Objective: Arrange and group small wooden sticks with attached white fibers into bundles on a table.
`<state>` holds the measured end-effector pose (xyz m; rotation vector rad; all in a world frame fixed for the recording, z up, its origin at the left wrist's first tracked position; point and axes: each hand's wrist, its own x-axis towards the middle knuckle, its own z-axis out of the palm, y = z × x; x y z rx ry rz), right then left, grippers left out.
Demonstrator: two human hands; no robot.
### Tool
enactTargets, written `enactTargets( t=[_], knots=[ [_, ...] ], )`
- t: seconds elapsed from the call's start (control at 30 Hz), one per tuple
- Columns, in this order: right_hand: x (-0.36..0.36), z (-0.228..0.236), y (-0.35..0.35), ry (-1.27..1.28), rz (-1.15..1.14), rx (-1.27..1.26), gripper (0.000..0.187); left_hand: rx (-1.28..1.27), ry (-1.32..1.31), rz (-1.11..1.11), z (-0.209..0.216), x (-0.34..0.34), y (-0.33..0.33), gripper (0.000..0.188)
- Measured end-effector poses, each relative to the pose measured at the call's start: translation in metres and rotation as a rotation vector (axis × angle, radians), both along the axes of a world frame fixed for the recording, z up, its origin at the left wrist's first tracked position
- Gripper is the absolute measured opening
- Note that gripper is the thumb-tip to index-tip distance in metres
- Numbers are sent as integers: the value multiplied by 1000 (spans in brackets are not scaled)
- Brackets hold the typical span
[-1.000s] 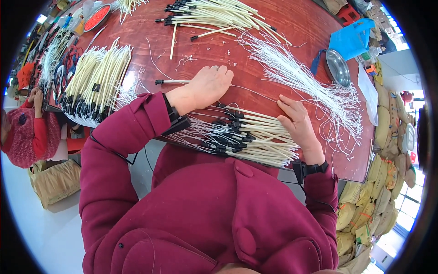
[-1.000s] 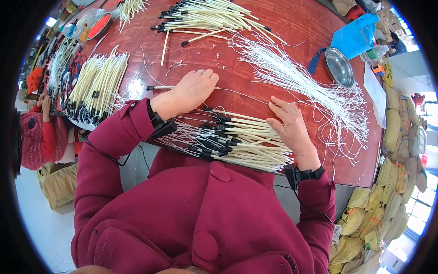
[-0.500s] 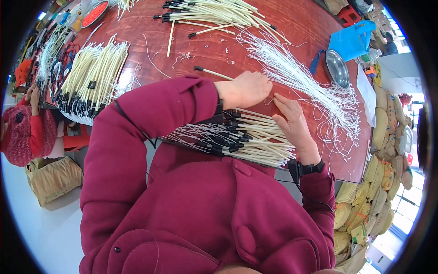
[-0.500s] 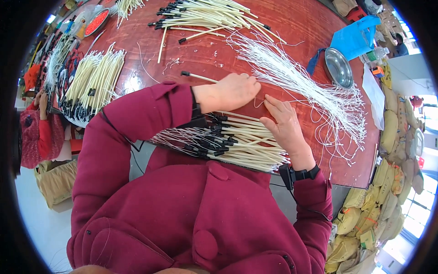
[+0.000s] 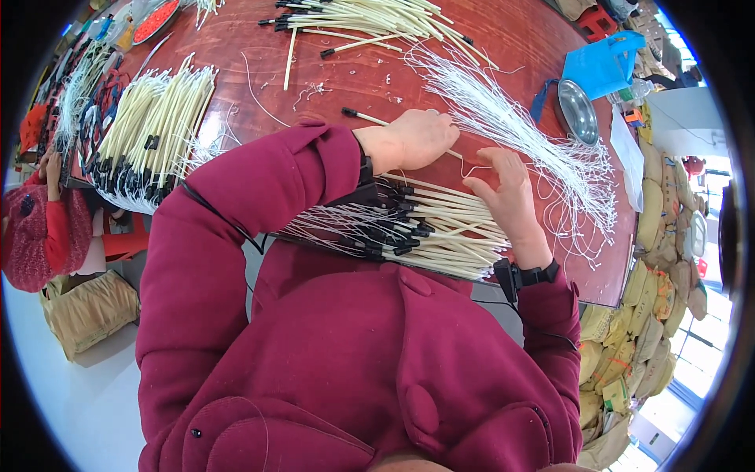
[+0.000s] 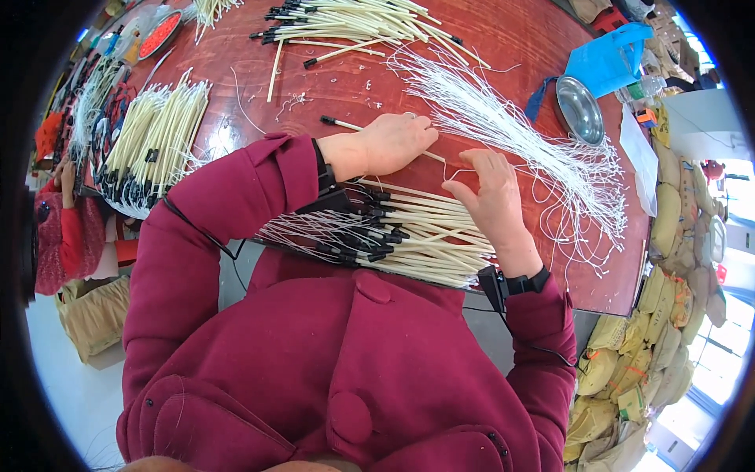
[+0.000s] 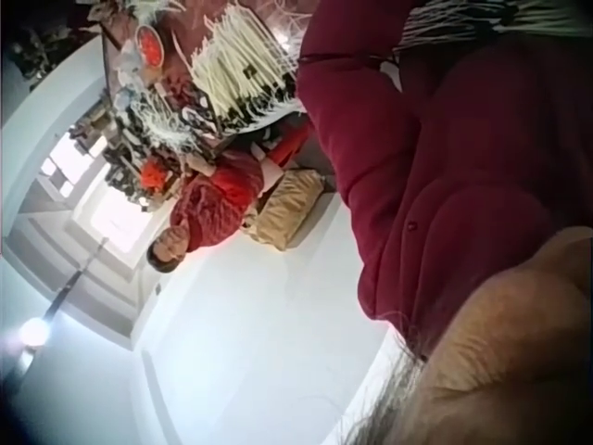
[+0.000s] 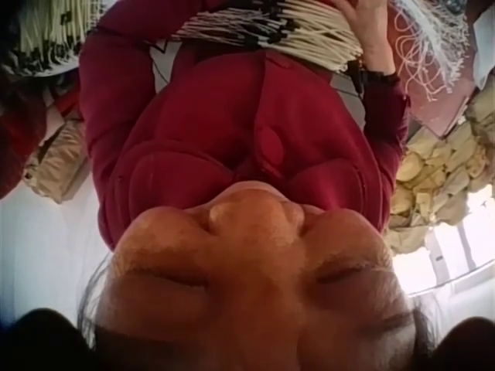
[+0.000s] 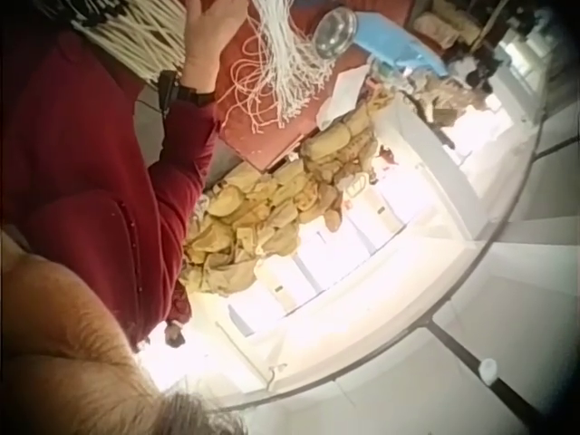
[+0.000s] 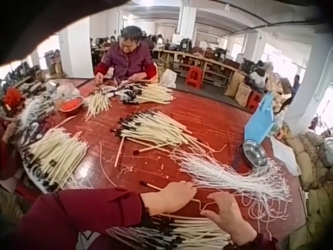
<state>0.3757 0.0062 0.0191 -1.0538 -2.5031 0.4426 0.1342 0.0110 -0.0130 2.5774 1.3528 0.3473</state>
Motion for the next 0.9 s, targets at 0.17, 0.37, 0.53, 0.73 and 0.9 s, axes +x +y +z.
enactTargets(
  t=[0.17,0.37,0.53,0.73,0.9],
  knots=[
    [-2,-4,5,-52,-2,40,32,-6,18,-23,0,0,0,15],
    [-5,-16,19,-114,-89,40,24,-10,9,-35,4,1,1,16],
    [-2,-19,23,-86,-86,61,22,20,22,-64,0,2,3,21],
    [1,-15,11,59,-63,139,24,68,-4,-56,7,-1,1,21],
    [2,-7,3,75,-70,140,26,-18,-106,-17,26,-7,-8,12]
  ],
)
